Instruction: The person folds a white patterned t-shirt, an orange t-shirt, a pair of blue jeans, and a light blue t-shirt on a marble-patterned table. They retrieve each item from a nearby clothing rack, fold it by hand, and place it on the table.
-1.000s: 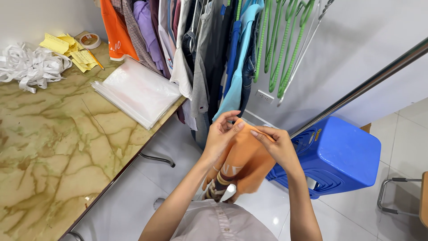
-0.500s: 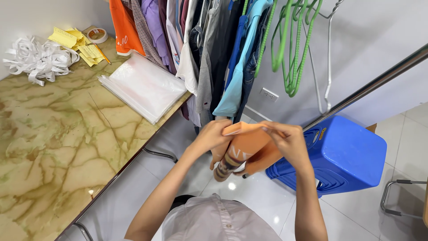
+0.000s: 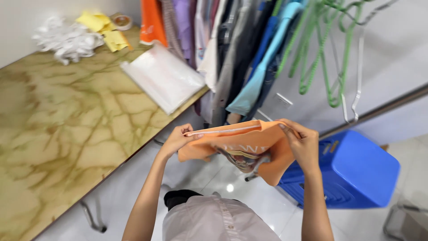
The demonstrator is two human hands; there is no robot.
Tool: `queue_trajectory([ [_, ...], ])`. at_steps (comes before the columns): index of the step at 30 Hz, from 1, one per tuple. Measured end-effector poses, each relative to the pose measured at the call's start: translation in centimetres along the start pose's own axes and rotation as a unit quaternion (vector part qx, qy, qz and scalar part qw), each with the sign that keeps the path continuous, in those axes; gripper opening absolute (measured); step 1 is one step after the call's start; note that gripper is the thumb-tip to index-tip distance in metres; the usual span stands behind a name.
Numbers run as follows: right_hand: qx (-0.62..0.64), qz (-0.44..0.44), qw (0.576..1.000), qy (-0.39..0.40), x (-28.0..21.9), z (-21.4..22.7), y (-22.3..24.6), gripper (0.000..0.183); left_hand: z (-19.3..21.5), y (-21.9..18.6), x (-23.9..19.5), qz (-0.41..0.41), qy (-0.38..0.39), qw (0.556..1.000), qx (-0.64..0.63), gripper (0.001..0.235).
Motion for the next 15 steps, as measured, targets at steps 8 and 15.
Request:
queue_trajectory([
  [8, -0.009, 0.066, 0.992, 0.111, 0.4, -10.2, -0.6, 0.007, 10.4, 1.0, -7.5, 0.004, -0.009, 1.0, -0.017, 0.036],
  [15, -0.028, 0.129, 0.956, 0.262, -0.2, -19.7, 2.0, 0.017, 19.8, 4.0, -15.0, 0.014, -0.052, 0.997, 0.052, 0.027],
])
Point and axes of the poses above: each hand's wrist, its own x-axis towards the middle knuckle, its own z-axis out of the back of the hand, y = z × x, the point moved 10 cm from there along x, towards the middle knuckle, and after that the axes turned 9 degrees about -y, right-handed, at the moved point
